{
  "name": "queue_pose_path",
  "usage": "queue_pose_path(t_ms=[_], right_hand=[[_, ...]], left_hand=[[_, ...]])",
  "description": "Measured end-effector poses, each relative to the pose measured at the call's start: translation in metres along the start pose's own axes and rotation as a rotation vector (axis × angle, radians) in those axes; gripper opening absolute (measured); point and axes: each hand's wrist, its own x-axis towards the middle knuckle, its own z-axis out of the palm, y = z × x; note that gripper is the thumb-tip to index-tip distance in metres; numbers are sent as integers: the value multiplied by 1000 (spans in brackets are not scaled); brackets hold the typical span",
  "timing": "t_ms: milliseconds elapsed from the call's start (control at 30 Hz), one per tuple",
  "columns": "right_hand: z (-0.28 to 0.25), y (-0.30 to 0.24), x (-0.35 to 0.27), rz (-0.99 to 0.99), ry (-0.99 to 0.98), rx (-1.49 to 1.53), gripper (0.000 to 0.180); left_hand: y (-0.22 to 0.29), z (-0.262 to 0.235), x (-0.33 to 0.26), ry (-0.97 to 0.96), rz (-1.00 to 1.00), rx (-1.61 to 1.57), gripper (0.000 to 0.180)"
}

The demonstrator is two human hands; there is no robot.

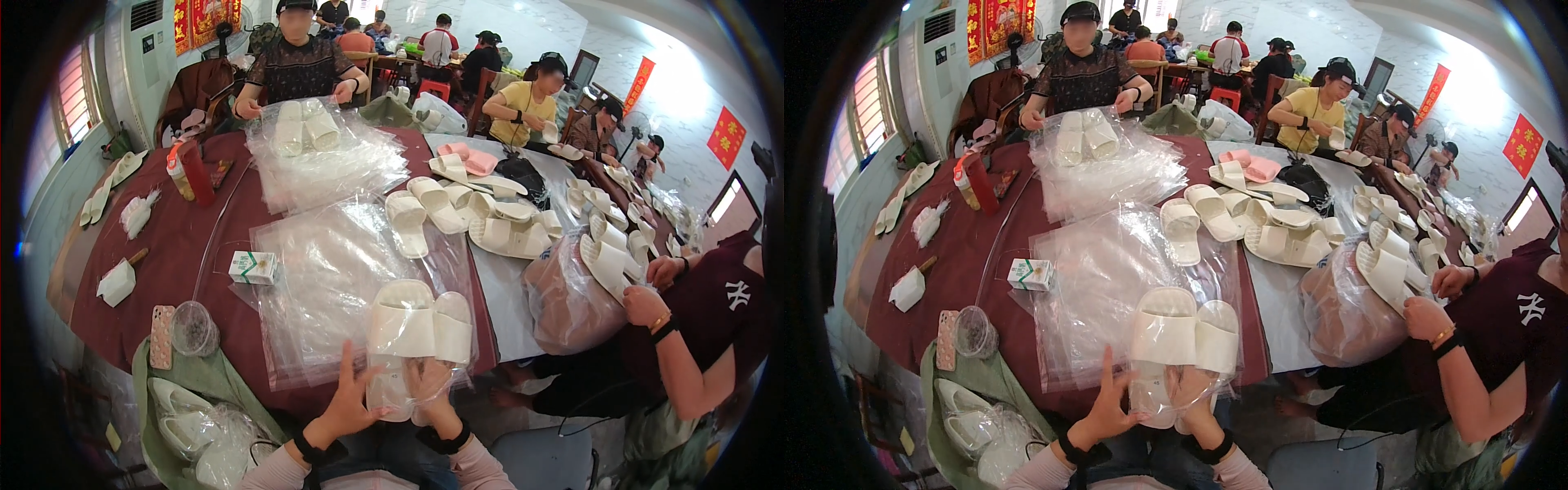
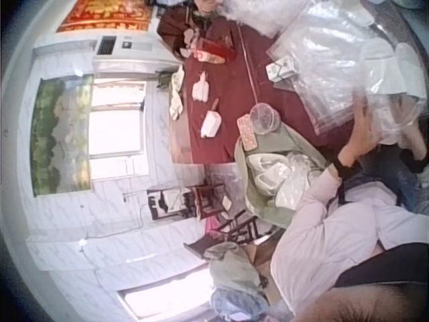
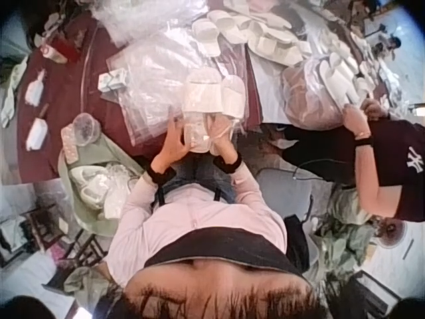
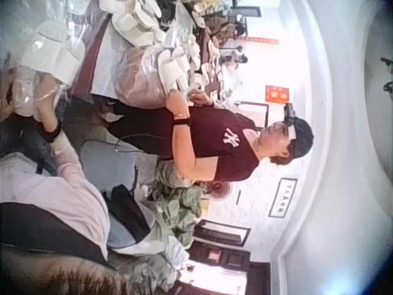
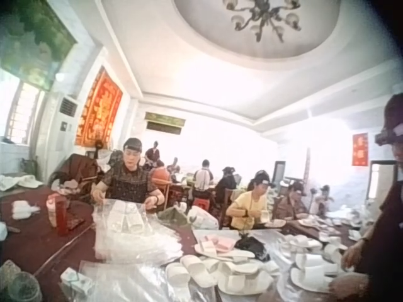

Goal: Sorting white footwear components and packing them into plastic bags at a manufacturing table.

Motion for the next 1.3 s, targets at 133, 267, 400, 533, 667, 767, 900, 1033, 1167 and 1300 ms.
queue_pose_path(t_ms=[133,267,400,533,667,767,900,1033,1167,1300], right_hand=[[16,-11,4,46,-161,-53,42],[30,-12,16,-71,-89,-15,39],[60,-6,21,-117,-126,-212,38],[62,-21,47,171,-305,-81,40],[56,-23,55,120,-567,-111,52],[52,-10,24,-204,-380,-31,66],[7,-9,-5,-166,-531,165,83],[-21,5,-21,-135,-502,-50,97],[-30,23,-30,-94,-538,-12,100],[-25,39,-35,-55,-546,-44,104]], left_hand=[[-39,10,-4,142,-362,-450,90],[-61,9,-5,281,-626,-870,73],[-72,6,-7,230,-686,-1017,56],[-75,4,-4,257,-704,-1101,50],[-80,5,-10,319,-668,-1164,46],[-82,8,-13,409,-651,-1137,45],[-72,12,-5,479,-648,-1181,45],[-69,9,-5,500,-615,-1160,45],[-63,6,-2,484,-607,-1157,47],[-61,6,0,466,-611,-1109,48]])
